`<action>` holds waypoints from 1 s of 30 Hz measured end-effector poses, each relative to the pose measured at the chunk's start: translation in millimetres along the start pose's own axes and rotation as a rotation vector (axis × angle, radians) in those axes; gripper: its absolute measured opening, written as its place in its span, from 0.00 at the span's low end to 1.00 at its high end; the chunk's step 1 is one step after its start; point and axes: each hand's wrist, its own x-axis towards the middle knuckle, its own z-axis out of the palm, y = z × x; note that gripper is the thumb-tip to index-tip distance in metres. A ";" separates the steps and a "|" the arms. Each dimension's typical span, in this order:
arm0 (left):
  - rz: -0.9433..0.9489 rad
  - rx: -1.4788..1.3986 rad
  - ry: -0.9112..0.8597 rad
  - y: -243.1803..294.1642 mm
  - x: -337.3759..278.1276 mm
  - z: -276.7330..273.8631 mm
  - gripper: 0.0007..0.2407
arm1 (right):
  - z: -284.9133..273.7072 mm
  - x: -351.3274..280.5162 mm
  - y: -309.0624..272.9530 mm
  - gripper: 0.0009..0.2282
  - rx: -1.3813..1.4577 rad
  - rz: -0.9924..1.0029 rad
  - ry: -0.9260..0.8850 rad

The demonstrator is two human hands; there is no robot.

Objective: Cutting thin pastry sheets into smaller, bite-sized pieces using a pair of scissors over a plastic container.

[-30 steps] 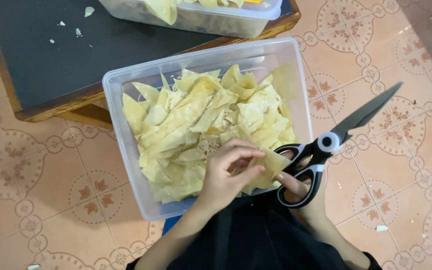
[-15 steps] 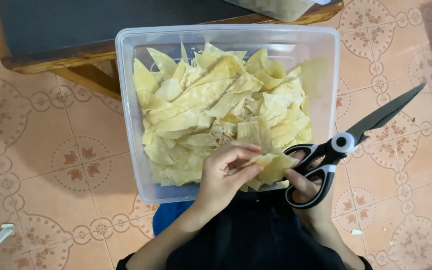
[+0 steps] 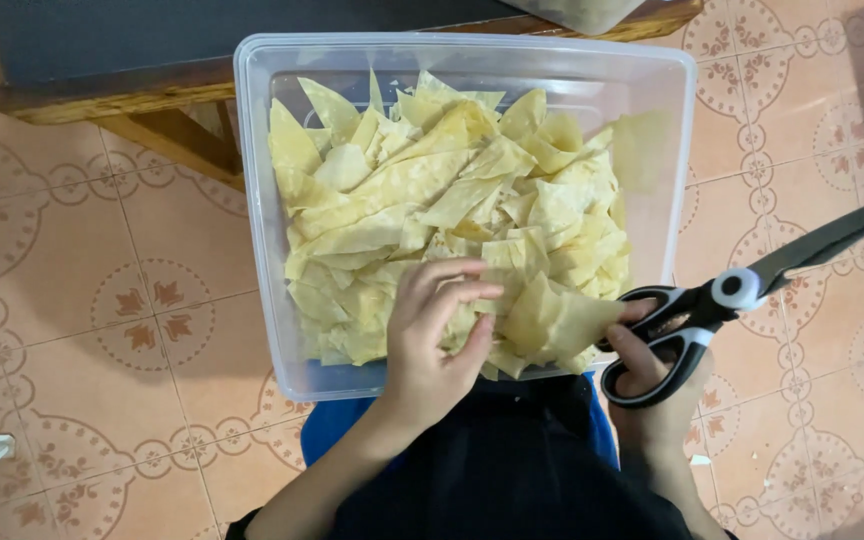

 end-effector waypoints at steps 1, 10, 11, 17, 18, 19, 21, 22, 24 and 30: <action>0.000 0.000 -0.003 1.4 1.4 0.5 0.09 | 2.1 1.0 -5.6 0.10 0.001 0.001 0.002; 0.353 0.592 -0.129 -2.1 7.6 36.3 0.05 | 7.4 2.7 -17.5 0.05 0.132 -0.062 0.007; 0.281 0.422 -0.138 -4.4 5.4 33.3 0.08 | 6.1 2.1 -16.6 0.05 0.104 -0.055 0.004; 0.163 0.481 -0.095 -22.2 13.9 29.3 0.16 | -4.1 21.8 32.5 0.09 0.288 -0.133 -0.006; 0.124 0.479 -0.131 -23.3 16.5 29.1 0.21 | -1.6 22.7 32.8 0.08 0.295 -0.119 -0.021; 0.127 0.479 -0.130 -27.1 14.1 29.8 0.21 | 4.3 19.1 28.0 0.08 0.296 -0.122 -0.020; 0.039 0.349 -0.083 -34.7 7.8 32.5 0.09 | 14.3 11.2 19.2 0.09 0.250 -0.087 -0.091; 0.037 0.346 -0.085 -32.3 10.0 31.7 0.09 | 18.5 10.3 15.4 0.09 0.248 -0.085 -0.089; -0.119 0.172 -0.091 -27.8 13.5 28.1 0.13 | 28.5 7.7 8.6 0.13 0.202 -0.007 -0.168; -0.265 -0.176 -0.052 -42.1 2.0 38.0 0.14 | 43.6 10.2 1.0 0.15 0.068 -0.028 -0.224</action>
